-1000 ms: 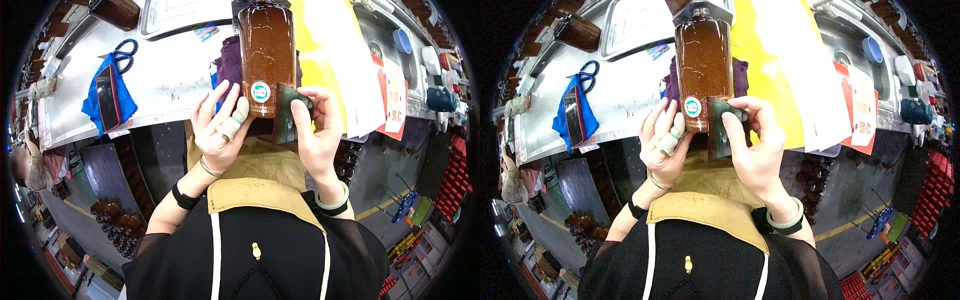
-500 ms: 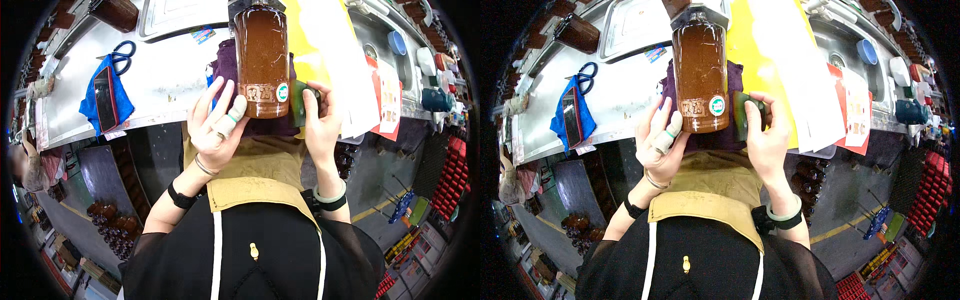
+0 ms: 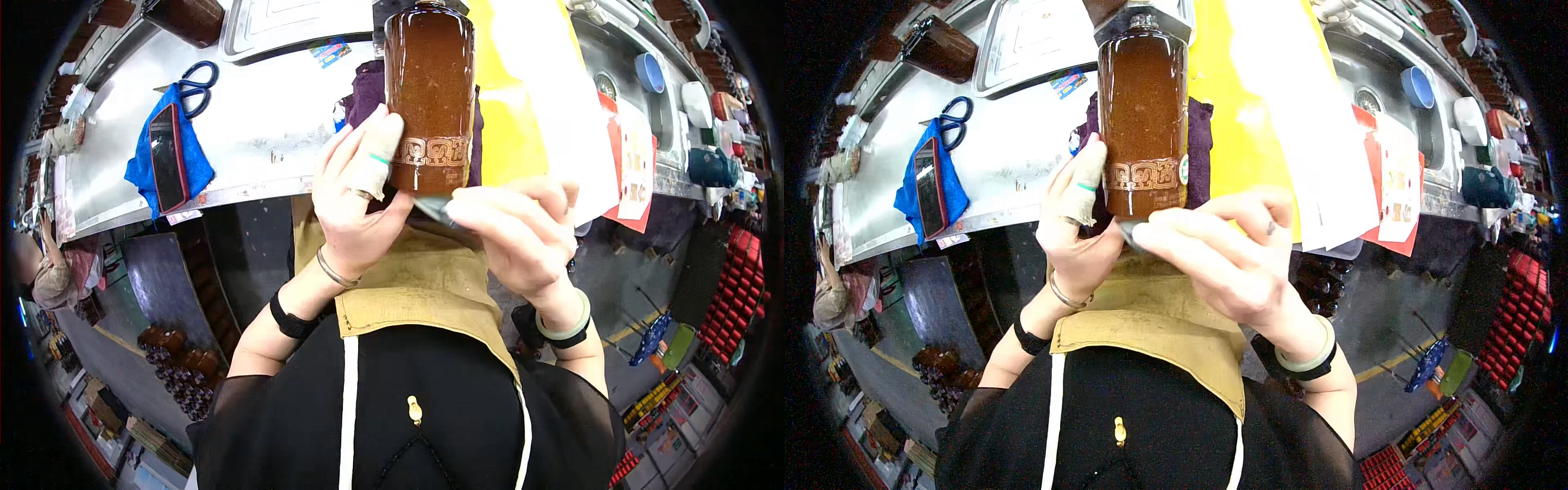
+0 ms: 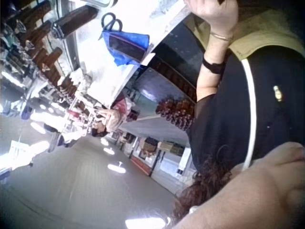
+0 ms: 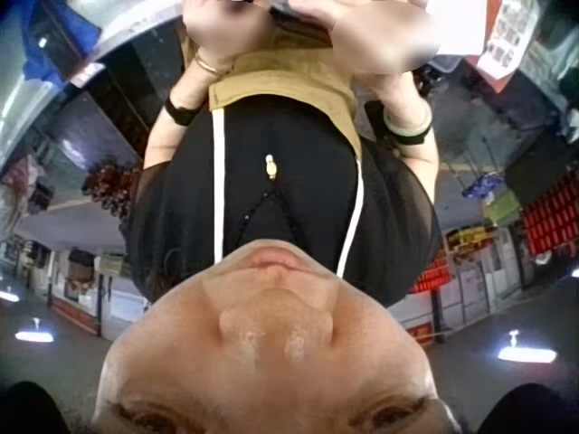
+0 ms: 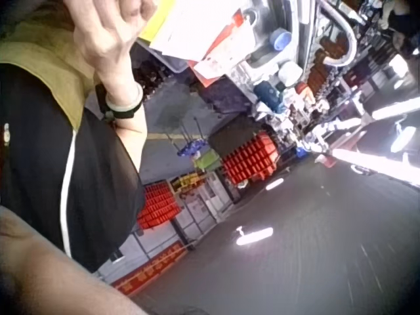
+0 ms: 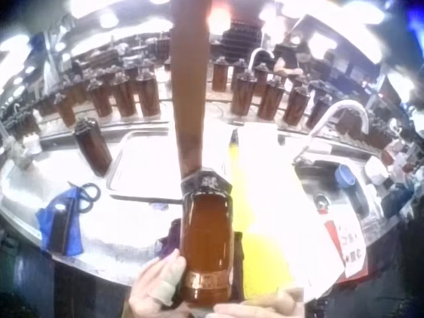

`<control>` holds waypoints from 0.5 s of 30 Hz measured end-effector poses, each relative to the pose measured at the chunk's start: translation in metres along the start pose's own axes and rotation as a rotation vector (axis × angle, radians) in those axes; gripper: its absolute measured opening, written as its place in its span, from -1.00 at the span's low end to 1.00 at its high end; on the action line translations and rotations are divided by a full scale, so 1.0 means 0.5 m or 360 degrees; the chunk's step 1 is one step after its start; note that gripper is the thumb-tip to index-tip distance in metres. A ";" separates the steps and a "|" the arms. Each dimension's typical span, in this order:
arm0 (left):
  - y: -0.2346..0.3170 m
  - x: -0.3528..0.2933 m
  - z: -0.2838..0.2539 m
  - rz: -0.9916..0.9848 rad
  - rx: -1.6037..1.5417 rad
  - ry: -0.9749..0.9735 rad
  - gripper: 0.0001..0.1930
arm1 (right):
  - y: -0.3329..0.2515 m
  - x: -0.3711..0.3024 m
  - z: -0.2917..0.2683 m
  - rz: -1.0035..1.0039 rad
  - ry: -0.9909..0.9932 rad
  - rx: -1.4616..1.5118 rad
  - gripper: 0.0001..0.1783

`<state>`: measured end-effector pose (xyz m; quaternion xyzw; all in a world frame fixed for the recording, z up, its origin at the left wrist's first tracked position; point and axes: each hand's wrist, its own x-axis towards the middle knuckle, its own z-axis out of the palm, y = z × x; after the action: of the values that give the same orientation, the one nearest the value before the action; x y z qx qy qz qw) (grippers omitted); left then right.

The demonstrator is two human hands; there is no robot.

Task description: Applying labels and smoothing them onto brown liquid bottles on a production line.

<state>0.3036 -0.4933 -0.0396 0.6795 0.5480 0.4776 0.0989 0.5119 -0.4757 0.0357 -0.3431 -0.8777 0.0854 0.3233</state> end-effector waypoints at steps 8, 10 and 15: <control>-0.016 -0.006 0.006 -0.0019 0.0012 -0.0066 -0.29 | -0.001 0.011 0.003 -0.0080 -0.0009 0.0021 -0.70; -0.008 0.007 0.000 0.0077 0.0065 -0.0035 -0.28 | 0.033 0.017 0.013 -0.0091 0.0233 -0.0117 -0.68; -0.010 0.006 -0.005 0.0131 0.0106 -0.0053 -0.24 | 0.006 -0.008 0.020 -0.0227 -0.0042 0.0002 -0.68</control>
<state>0.2985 -0.4897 -0.0397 0.7123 0.5334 0.4515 0.0657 0.5092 -0.4754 0.0248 -0.2783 -0.9041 0.0673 0.3171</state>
